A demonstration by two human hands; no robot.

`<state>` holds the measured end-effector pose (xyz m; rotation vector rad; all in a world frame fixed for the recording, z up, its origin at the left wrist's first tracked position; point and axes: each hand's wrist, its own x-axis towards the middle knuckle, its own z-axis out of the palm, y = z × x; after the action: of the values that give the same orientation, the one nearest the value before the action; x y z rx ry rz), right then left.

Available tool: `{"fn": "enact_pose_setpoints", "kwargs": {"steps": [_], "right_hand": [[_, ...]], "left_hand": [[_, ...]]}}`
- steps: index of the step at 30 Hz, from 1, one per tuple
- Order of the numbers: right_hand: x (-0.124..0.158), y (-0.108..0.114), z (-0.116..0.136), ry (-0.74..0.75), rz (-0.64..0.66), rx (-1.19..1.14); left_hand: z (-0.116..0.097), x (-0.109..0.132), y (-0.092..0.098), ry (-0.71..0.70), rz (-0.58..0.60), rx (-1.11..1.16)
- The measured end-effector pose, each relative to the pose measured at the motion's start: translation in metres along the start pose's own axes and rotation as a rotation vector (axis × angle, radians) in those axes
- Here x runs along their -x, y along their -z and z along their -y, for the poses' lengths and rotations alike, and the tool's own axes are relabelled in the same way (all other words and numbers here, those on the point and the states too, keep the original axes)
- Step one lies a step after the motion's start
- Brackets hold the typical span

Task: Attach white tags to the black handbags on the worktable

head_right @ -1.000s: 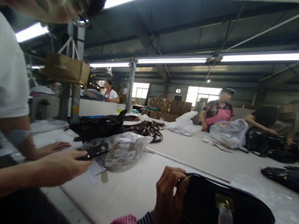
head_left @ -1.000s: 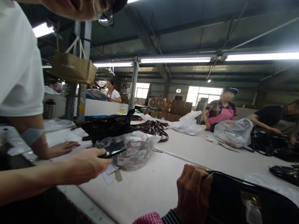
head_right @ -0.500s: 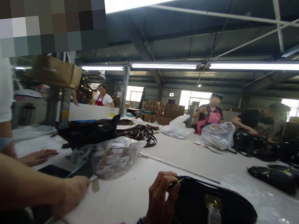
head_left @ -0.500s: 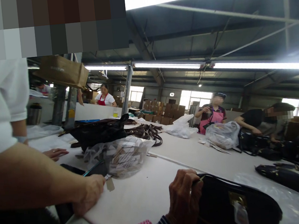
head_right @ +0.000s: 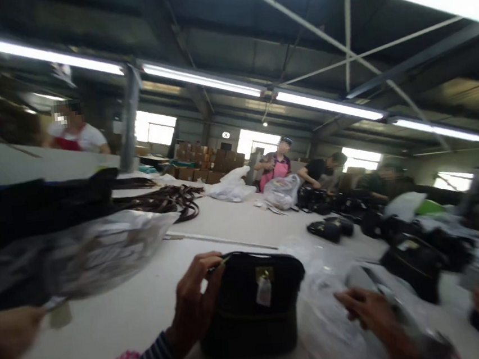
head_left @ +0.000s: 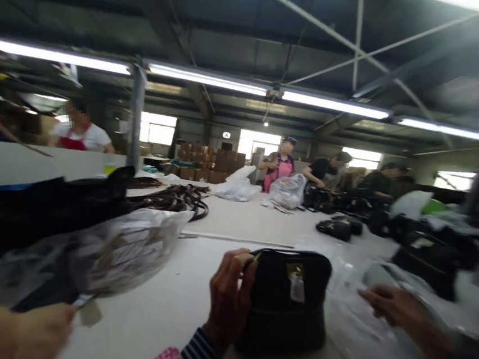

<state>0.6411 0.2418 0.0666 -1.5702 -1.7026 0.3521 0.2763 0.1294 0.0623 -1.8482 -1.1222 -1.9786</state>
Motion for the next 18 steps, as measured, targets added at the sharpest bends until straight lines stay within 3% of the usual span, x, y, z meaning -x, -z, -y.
{"fn": "enact_pose_setpoints", "kwargs": {"steps": [1, 3, 14, 18], "right_hand": [[0.001, 0.004, -0.005, -0.078, 0.099, -0.107], [0.000, 0.007, -0.012, -0.137, 0.081, -0.348], [0.004, 0.011, -0.026, -0.192, 0.075, -0.558], [0.010, 0.015, -0.025, -0.179, 0.048, -0.602]], "left_hand": [[0.001, -0.001, 0.000, -0.022, 0.001, -0.016], [0.003, -0.002, 0.000, -0.054, 0.000, -0.051], [-0.003, 0.001, 0.005, -0.046, 0.000, -0.155], [-0.012, 0.002, 0.002, -0.187, -0.075, -0.269]]}}
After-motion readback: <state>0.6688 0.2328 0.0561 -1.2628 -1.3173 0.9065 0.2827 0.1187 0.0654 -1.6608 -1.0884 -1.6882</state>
